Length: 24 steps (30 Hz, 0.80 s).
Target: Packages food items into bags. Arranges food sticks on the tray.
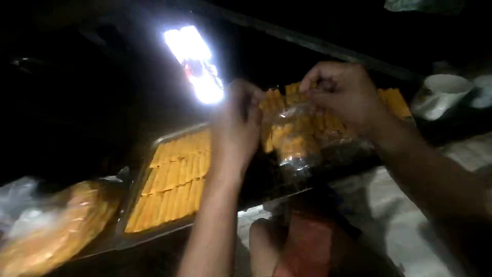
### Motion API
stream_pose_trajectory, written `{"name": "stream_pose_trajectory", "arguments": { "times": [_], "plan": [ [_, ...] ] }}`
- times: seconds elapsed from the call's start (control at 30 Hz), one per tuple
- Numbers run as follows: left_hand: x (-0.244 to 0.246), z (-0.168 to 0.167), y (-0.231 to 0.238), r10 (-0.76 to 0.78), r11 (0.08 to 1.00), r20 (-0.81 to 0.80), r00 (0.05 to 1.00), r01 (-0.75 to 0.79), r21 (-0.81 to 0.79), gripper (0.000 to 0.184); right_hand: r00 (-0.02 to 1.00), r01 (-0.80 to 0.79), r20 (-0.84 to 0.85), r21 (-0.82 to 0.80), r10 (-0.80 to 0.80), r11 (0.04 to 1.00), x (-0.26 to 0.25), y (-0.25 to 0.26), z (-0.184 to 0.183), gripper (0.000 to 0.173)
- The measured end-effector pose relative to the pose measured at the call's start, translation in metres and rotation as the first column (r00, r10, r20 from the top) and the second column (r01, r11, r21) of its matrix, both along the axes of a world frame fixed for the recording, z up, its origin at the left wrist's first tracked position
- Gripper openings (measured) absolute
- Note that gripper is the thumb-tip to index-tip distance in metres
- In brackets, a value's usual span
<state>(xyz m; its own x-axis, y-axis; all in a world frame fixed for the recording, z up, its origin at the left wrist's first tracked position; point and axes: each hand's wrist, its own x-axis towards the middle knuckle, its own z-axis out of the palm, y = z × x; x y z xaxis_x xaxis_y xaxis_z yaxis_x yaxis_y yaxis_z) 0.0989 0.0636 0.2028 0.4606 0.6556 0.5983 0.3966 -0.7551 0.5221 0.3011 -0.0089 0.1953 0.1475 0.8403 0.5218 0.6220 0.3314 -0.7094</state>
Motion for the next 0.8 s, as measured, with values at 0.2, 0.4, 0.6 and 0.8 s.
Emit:
{"name": "stream_pose_trajectory", "arguments": {
  "times": [0.2, 0.4, 0.6, 0.8],
  "plan": [
    [0.034, -0.088, 0.01, -0.031, 0.99, -0.178, 0.984, 0.006, -0.14, 0.013, 0.988, 0.131, 0.105, -0.132, -0.117, 0.983, 0.025, 0.003, -0.081, 0.012],
    [0.011, -0.147, -0.02, -0.05, 0.977, -0.193, 0.98, 0.008, -0.214, 0.032, 0.967, 0.149, 0.24, -0.245, -0.089, 0.958, 0.014, -0.031, -0.132, 0.027],
    [-0.051, -0.171, -0.069, -0.022, 0.973, -0.134, 0.991, -0.01, -0.23, 0.024, 0.954, 0.162, 0.261, -0.031, -0.148, 0.986, -0.005, -0.075, -0.171, 0.028],
    [-0.099, -0.233, -0.125, -0.045, 0.912, -0.241, 0.97, -0.058, -0.405, 0.017, 0.963, -0.017, 0.263, -0.143, 0.054, 0.99, -0.032, -0.118, -0.202, 0.022]
  ]
}}
